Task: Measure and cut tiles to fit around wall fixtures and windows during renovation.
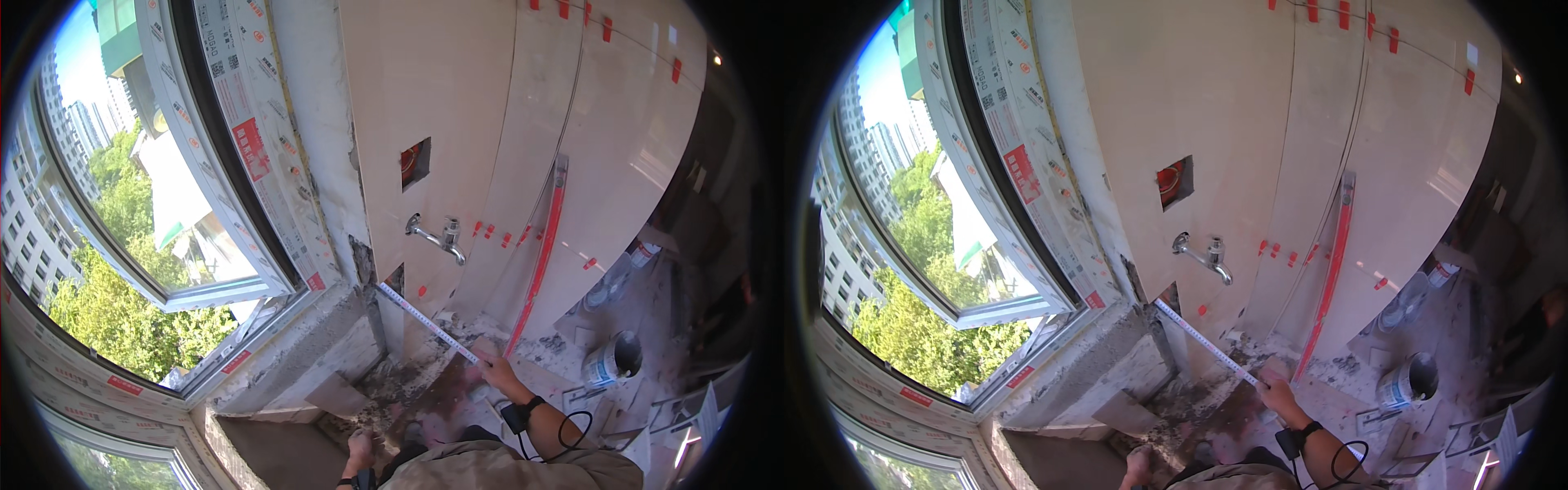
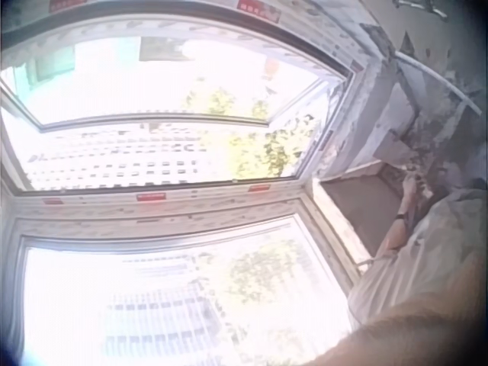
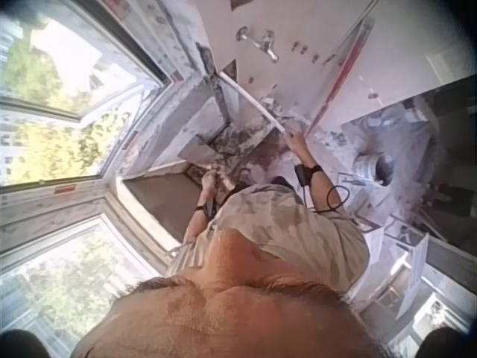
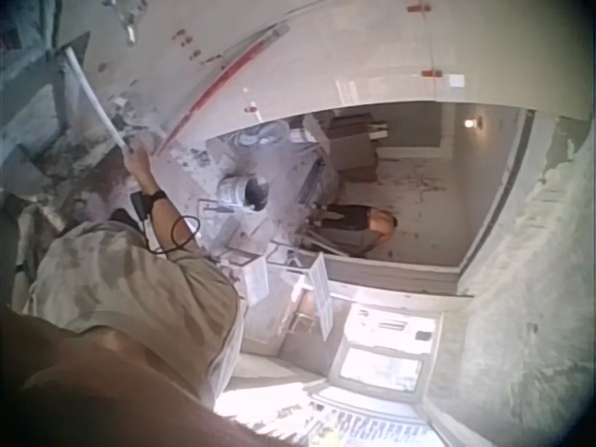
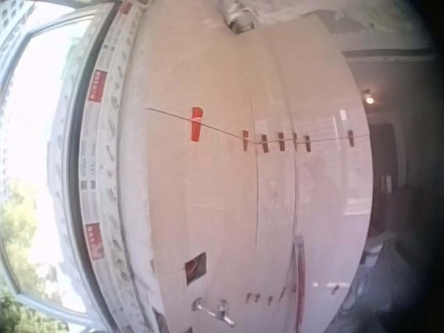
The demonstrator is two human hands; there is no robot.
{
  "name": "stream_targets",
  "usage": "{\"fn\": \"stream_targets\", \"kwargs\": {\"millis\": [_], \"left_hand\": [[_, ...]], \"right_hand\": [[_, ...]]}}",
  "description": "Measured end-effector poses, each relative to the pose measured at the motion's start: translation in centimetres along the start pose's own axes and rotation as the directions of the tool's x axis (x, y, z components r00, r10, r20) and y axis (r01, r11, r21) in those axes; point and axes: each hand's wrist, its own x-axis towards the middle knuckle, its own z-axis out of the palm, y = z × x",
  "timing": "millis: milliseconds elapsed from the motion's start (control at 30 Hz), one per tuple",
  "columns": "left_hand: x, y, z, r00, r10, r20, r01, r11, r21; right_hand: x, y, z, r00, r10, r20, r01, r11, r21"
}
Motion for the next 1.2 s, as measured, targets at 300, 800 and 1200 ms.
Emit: {"fn": "stream_targets", "kwargs": {"millis": [300, 800, 1200], "left_hand": [[0.5, 0.5, 0.5, 0.999, -0.02, 0.046, 0.02, 1.0, -0.009], [1.3, 0.8, 0.5, 0.998, -0.053, 0.045, 0.054, 0.998, -0.024], [2.9, 0.2, 0.5, 0.995, -0.061, 0.079, 0.061, 0.998, -0.005]], "right_hand": [[-0.3, 1.3, -0.2, 0.994, -0.095, -0.051, 0.096, 0.995, 0.021], [-1.9, -4.6, -2.0, 0.996, -0.006, -0.088, 0.009, 0.999, 0.031], [-1.6, -4.5, -2.2, 0.996, 0.027, -0.083, -0.027, 1.0, -0.009]]}}
